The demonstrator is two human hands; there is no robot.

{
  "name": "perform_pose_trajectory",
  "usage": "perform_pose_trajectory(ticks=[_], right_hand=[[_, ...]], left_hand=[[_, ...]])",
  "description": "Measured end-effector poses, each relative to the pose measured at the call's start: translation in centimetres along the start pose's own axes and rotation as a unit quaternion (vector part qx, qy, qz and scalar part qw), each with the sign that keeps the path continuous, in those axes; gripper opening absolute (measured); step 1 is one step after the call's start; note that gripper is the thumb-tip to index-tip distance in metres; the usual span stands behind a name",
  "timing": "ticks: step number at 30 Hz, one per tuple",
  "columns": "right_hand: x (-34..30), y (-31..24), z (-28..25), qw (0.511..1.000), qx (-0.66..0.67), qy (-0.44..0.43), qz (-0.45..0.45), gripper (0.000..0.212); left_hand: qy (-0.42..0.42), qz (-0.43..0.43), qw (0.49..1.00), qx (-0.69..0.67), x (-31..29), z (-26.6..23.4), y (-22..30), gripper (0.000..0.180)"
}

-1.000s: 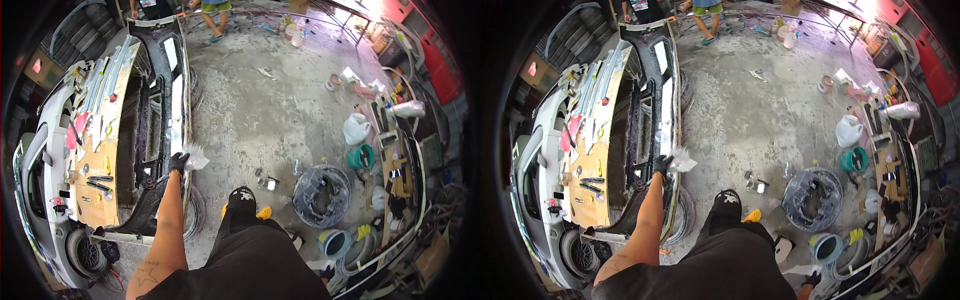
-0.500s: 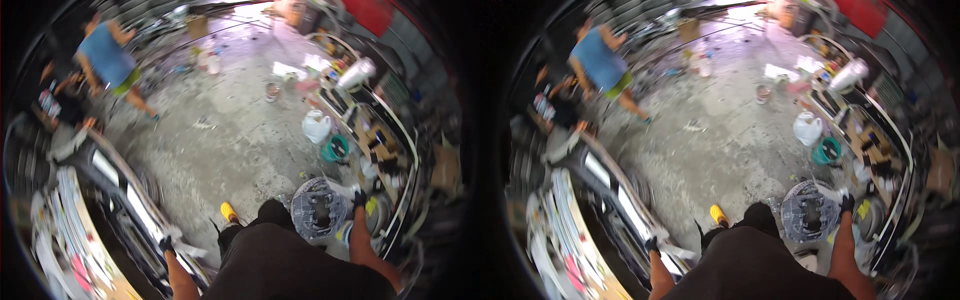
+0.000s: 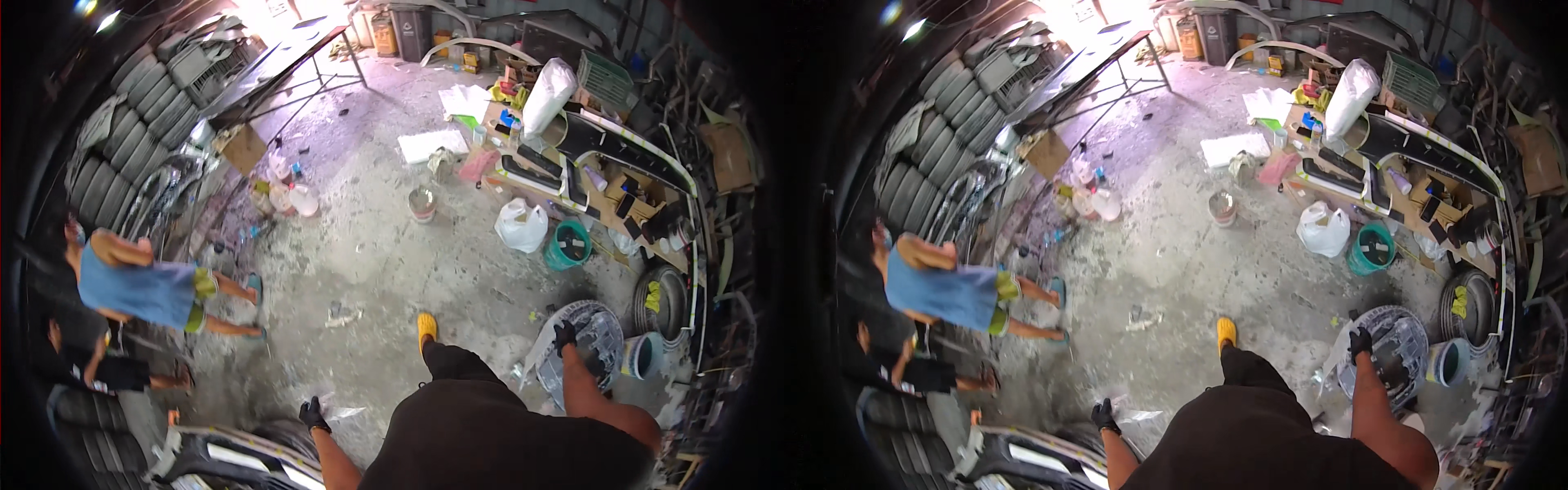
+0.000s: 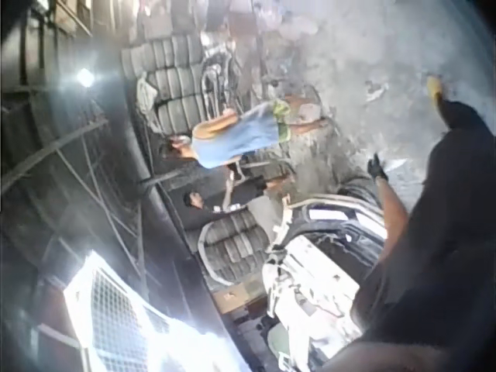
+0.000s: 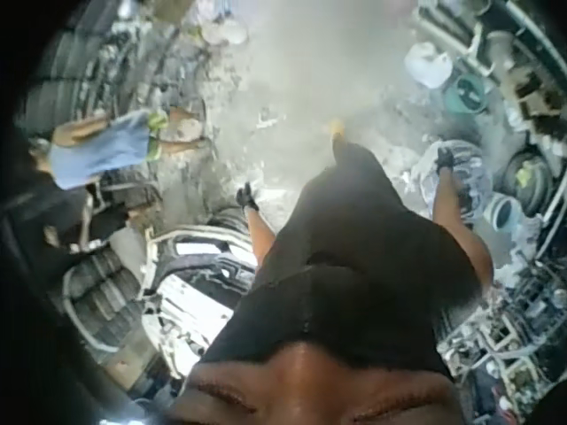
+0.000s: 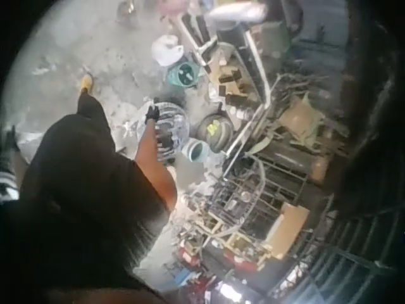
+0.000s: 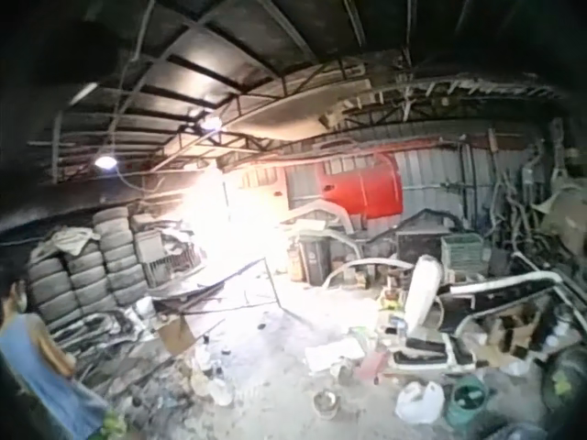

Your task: The person applies white fiberglass matting to a black carbon fiber car part, smoothing it into place with gloved hands. They walk to a workbench to cut a new piece of matting and return to apply it to the part, repeating the process of smoothing and pressing the material into the surface.

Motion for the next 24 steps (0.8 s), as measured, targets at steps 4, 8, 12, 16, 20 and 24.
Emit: perform_pose_trajectory(ticks=[4,8,12,16,20,24], right_hand=[[5.6,-6.9,5.7,0.999,0.031,-0.023,0.007,0.046],[13.3,-14.4,9.5,0.998,0.065,-0.020,-0.003,0.050],[20.3,-20.6,14.0,0.994,0.103,0.009,0.026,0.051],[24.2,-26.3,19.2,0.992,0.105,0.040,0.047,0.052],[25.9,-30.1,24.5,0.992,0.081,0.076,0.057,0.047],[27.8,-34.7,29.8,0.984,0.097,0.097,0.115,0.046]], left_hand=[[-0.037,0.040,0.997,0.058,9.3,10.3,9.9,0.065],[-0.110,0.069,0.988,0.081,14.9,23.2,23.7,0.048],[-0.166,0.064,0.984,0.015,21.3,37.2,33.8,0.042],[-0.208,0.131,0.968,0.050,29.0,50.1,44.0,0.033],[-0.340,0.166,0.923,0.066,34.8,62.2,55.2,0.020],[-0.403,0.178,0.893,0.091,39.1,75.8,66.2,0.028]])
Point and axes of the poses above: each hand's wrist, its own x-axis towards the middle knuckle, its own z-axis out of the palm, y = z × x, the point moved 4 cm from there along x, towards the middle knuckle, and after that the axes turned 7 degrees about -z, right-handed, at the moved point
